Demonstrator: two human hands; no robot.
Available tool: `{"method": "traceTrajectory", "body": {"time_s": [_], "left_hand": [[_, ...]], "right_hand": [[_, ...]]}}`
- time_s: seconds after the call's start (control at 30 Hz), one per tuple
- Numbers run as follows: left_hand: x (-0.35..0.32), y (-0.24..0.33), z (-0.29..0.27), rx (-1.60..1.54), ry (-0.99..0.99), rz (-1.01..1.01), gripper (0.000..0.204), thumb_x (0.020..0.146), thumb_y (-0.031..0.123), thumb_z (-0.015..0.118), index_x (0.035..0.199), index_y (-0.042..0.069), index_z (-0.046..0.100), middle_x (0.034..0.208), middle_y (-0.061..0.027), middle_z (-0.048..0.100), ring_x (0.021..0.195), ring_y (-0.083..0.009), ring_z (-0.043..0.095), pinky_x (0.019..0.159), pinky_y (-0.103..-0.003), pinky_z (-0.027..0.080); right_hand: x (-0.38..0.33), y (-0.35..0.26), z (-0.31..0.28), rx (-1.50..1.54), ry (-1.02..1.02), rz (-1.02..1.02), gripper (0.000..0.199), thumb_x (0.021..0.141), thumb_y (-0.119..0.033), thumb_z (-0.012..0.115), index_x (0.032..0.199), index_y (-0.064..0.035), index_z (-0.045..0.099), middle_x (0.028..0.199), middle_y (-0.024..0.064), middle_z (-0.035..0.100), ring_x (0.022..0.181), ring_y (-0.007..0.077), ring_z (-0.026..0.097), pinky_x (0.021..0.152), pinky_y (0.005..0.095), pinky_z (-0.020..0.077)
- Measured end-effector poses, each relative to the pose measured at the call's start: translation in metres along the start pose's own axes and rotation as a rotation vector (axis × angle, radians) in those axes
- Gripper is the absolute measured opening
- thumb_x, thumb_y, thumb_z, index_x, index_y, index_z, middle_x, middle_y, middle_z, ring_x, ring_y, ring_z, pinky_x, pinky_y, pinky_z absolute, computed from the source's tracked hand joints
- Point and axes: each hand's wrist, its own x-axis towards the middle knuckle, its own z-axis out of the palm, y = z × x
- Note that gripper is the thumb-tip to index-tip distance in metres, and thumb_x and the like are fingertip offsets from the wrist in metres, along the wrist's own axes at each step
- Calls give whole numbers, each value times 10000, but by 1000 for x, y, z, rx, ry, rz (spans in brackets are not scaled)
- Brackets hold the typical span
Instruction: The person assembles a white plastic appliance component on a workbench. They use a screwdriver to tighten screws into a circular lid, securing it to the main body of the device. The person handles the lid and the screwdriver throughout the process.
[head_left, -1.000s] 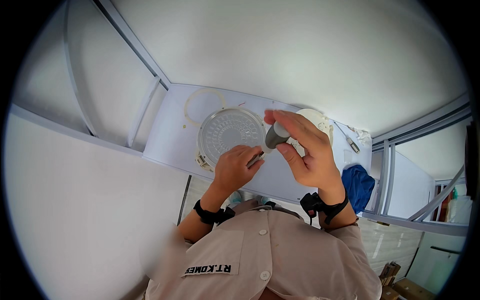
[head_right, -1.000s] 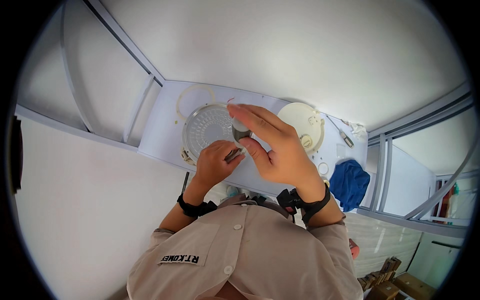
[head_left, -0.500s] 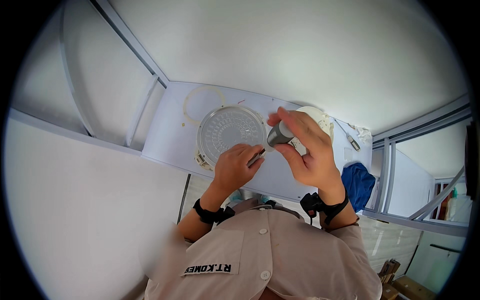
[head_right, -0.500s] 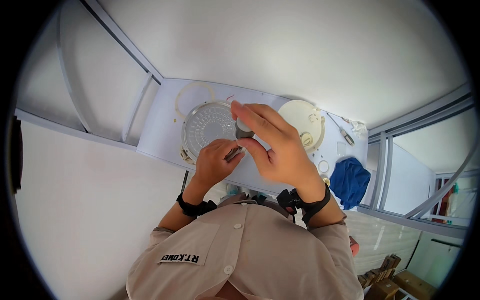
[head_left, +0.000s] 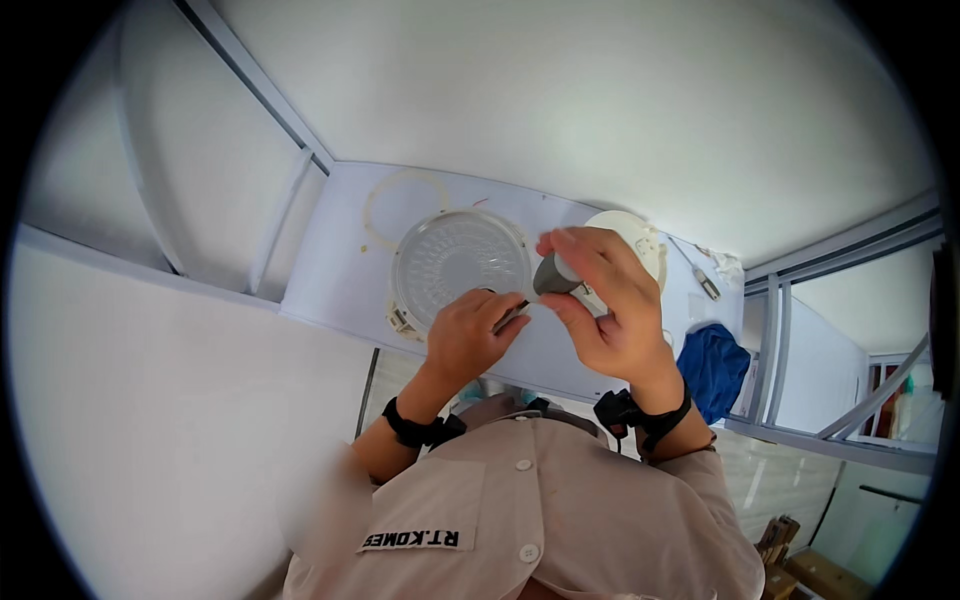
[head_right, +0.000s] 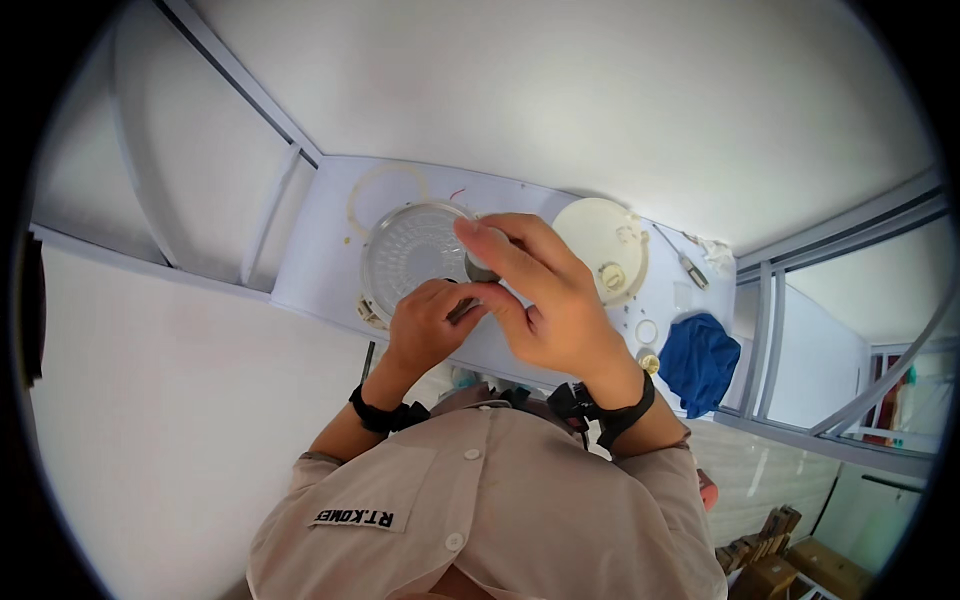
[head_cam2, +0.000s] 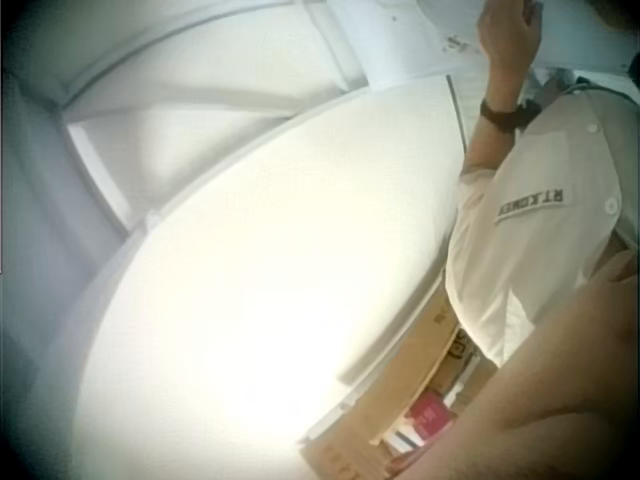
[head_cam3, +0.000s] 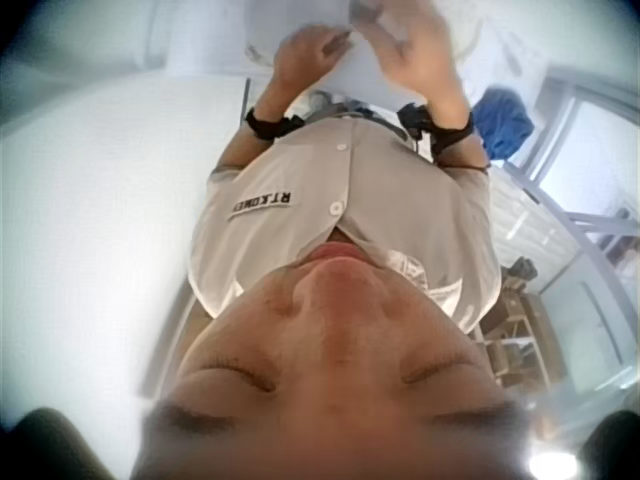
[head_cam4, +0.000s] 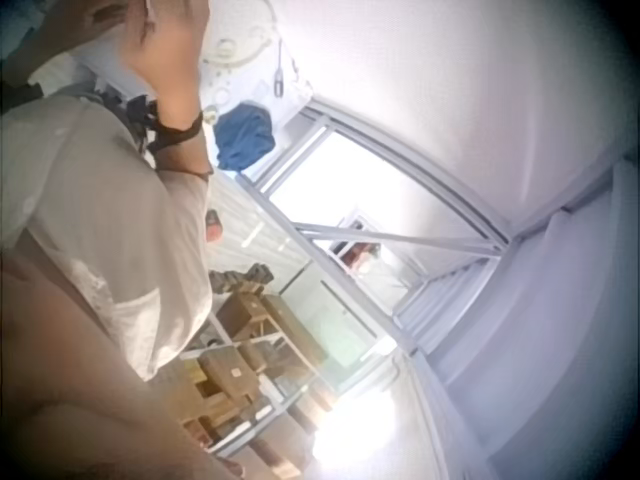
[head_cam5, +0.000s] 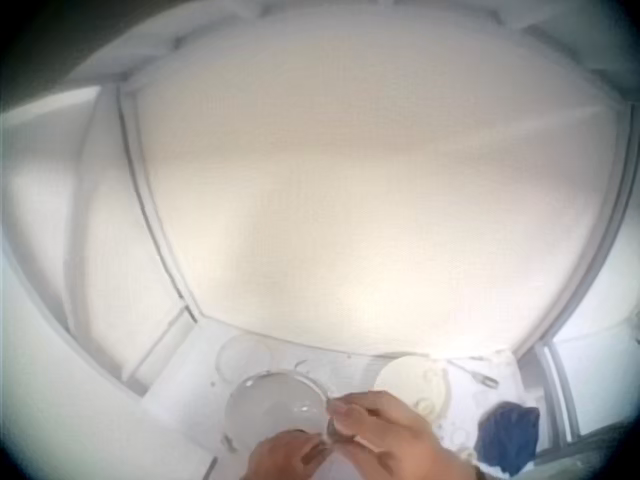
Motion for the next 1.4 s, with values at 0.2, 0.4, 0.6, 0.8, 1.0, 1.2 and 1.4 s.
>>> {"method": "traceTrajectory", "body": {"time_s": [0.2, 0.4, 0.6, 0.8, 1.0, 1.2, 1.4], "left_hand": [[1, 0, 1, 21, 22, 14, 206, 860, 211, 847, 1021, 131, 745, 822, -50, 737, 780, -259, 719, 629, -387, 561], [2, -2, 4, -4, 43, 34, 167, 869, 180, 833, 1003, 124, 751, 819, -49, 739, 786, -256, 718, 647, -386, 565], [7, 8, -4, 32, 6, -1, 174, 855, 148, 837, 1005, 123, 753, 828, -41, 745, 793, -259, 720, 654, -387, 572], [2, 0, 0, 4, 47, 45, 209, 834, 142, 851, 1015, 107, 753, 837, -41, 746, 788, -260, 720, 649, -392, 578], [2, 1, 1, 29, 45, 32, 193, 833, 145, 856, 976, 103, 732, 831, -42, 738, 769, -266, 712, 631, -388, 574], [3, 2, 1, 50, 46, 53, 227, 819, 151, 867, 997, 95, 739, 831, -42, 725, 781, -270, 706, 639, -393, 572], [4, 1, -1, 69, 90, 89, 268, 754, 148, 890, 976, 101, 746, 827, -35, 718, 787, -270, 681, 674, -401, 555]], "right_hand": [[-11, 4, -2, -201, 29, -67, 585, 755, -48, 904, 1316, -49, 737, 1154, 141, 624, 1018, 265, 612, 790, 362, 533], [3, -3, 2, -8, 49, 10, 588, 746, -52, 917, 1305, -43, 736, 1152, 118, 600, 953, 241, 637, 757, 341, 547], [-6, 5, 1, -92, 71, -70, 533, 770, -38, 908, 1277, -41, 744, 1160, 112, 596, 898, 218, 642, 730, 323, 550], [5, -7, 2, 18, 64, -23, 566, 799, -8, 872, 1337, -84, 717, 1186, 114, 619, 910, 234, 652, 731, 339, 557], [-5, 1, 1, -1, -42, -12, 626, 841, 62, 797, 1427, -107, 655, 1153, 124, 659, 872, 251, 668, 728, 350, 571], [-9, 3, 5, -76, -13, -63, 666, 844, 53, 798, 1467, -91, 613, 1165, 130, 663, 873, 267, 670, 722, 356, 574], [-5, -5, -3, 95, 92, -26, 775, 849, 78, 750, 1561, -19, 457, 1142, 133, 680, 953, 235, 672, 800, 340, 556]]}}
